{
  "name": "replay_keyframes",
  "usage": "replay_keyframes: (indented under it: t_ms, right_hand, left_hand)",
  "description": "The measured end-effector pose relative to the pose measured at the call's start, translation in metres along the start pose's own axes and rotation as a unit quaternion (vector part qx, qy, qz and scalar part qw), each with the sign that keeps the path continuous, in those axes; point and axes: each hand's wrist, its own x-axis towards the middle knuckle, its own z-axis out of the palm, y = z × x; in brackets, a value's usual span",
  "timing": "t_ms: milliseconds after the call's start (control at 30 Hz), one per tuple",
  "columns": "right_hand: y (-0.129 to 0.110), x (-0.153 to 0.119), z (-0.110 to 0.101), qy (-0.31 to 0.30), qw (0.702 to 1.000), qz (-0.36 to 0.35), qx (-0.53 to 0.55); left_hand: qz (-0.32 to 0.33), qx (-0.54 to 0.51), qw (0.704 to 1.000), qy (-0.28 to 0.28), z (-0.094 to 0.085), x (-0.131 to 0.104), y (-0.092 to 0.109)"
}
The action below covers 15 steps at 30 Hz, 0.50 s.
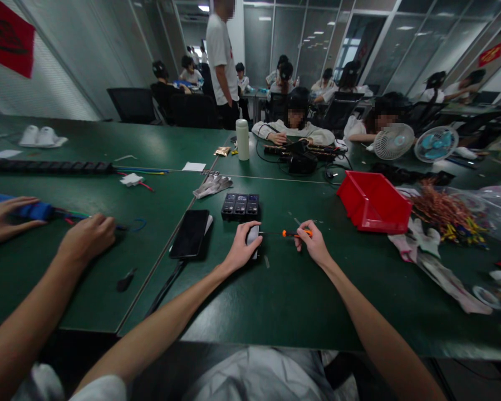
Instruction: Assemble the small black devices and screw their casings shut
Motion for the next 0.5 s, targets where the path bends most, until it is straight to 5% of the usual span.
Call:
replay_keyframes:
  t_ms: [233,500]
  right_hand:
    - [0.0024,0.0005,0.0000,-0.004,0.999,0.037,0.003]
    - [0.0015,-0.0002,-0.0022,0.016,1.000,-0.004,-0.002]
  left_hand:
    - [-0.004,0.005,1.000,-0.001,-0.0003,-0.0004,0.0011]
    - [0.000,0.009,1.000,0.001,0.0001,-0.0002,-0.0008]
